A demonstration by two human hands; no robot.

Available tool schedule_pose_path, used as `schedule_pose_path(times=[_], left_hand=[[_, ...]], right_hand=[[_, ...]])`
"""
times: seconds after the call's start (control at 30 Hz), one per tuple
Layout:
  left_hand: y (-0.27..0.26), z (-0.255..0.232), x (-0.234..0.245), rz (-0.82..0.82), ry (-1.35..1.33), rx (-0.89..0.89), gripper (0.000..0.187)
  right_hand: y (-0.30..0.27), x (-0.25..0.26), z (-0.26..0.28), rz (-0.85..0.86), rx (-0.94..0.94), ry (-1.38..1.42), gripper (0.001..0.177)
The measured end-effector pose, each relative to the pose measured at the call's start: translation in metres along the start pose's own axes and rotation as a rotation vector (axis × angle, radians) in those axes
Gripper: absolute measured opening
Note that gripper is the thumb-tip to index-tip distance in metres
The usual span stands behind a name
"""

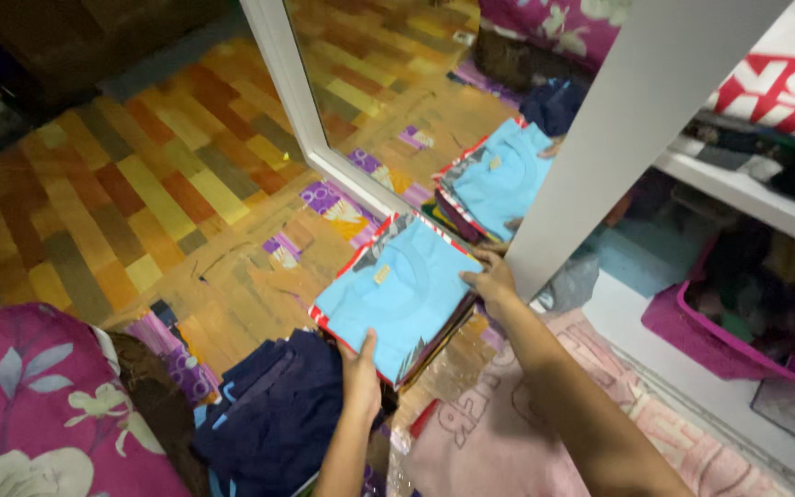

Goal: The person opens a wardrobe and removes folded clothes one by one, placing them on the floor. The person handles shirts and pants of various colors and patterns.

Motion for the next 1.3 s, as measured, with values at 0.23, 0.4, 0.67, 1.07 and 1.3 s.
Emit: schedule_pose_path(times=[0.23, 0.4, 0.67, 1.07, 1.3], left_hand=[[-0.001, 0.007, -0.012, -0.019, -0.001, -0.086, 0.074], [0.003, 0.011, -0.005, -0.112, 0.063, -0.128, 0.062], [0.012, 0.005, 0.006, -0.209, 0.220, -0.235, 0.050], [-0.067, -0.074, -0.055, -0.358, 1.047, -0.823, 0.083], [-0.033, -0.067, -0.088, -0.151, 1.491, -0.691, 0.073]], right_hand=[[0.009, 0.004, -0.006, -0.048, 0.241, 0.032, 0.050], [0.003, 0.010, -0.004, -0.090, 0.293, -0.170, 0.049], [-0.012, 0.010, 0.013, -0.106, 0.223, -0.248, 0.047], [-0.080, -0.014, 0.108, -0.152, 0.816, -0.852, 0.046], [-0.098, -0.050, 0.104, 0.410, 0.871, -0.908, 0.065]])
Point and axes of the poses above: each hand's wrist, its own y-axis towards the middle knuckle, its own x-axis out of the back of the hand, z = x × y, the point moved 5 cm from there along y, towards the middle knuckle, and after that the axes turned 11 degrees about x, right-handed, at the moved point
